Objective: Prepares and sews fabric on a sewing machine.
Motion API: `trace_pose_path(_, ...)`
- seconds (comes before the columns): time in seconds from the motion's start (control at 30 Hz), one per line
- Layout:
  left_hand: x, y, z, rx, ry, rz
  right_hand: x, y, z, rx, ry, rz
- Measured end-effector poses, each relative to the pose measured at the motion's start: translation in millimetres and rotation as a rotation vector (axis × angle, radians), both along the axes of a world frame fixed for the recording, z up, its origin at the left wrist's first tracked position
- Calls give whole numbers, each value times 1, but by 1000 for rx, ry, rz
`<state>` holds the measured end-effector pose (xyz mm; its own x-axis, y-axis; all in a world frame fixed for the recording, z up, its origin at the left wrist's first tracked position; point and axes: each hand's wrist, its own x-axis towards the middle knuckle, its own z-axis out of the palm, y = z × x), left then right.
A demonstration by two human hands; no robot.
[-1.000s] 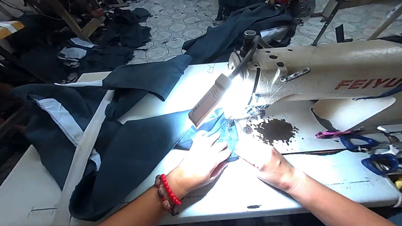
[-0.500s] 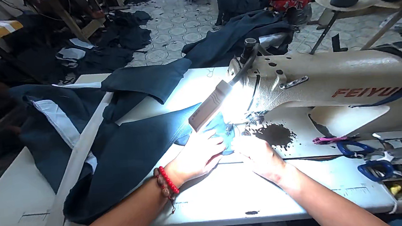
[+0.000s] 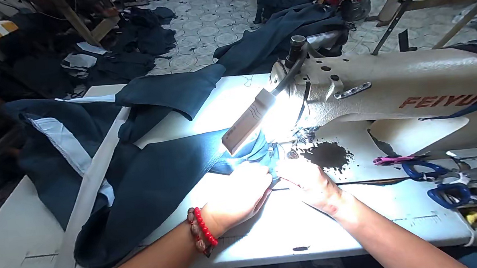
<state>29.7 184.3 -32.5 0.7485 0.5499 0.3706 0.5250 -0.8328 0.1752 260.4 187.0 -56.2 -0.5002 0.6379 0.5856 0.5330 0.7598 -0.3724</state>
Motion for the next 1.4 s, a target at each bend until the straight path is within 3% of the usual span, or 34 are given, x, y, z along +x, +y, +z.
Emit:
trace_pose_path(0.5, -1, 14, -6, 47, 1, 15, -10, 5, 9, -126, -10, -130)
trace_pose_path(0.63, 3, 18, -3, 33, 37, 25, 1, -2, 27, -202, -180, -170)
trace_pose_path(0.8, 3, 19, -4, 33, 35, 24, 72, -32, 45, 105, -4, -822)
trace_pose_path(0.87, 3, 19, -5, 42, 8, 21, 114, -43, 47, 67, 13, -1082)
trace_pose_path(0.97, 3, 21, -6, 42, 1, 24, 150, -49, 40, -3, 1, -1245)
trace_pose_path(1.27, 4, 31, -6, 10, 20, 54, 153, -57, 41, -227, -65, -1290)
trace_pose_path(1.4, 5, 29, -3, -28, 53, 69, 197, -57, 60, -60, 71, -1127)
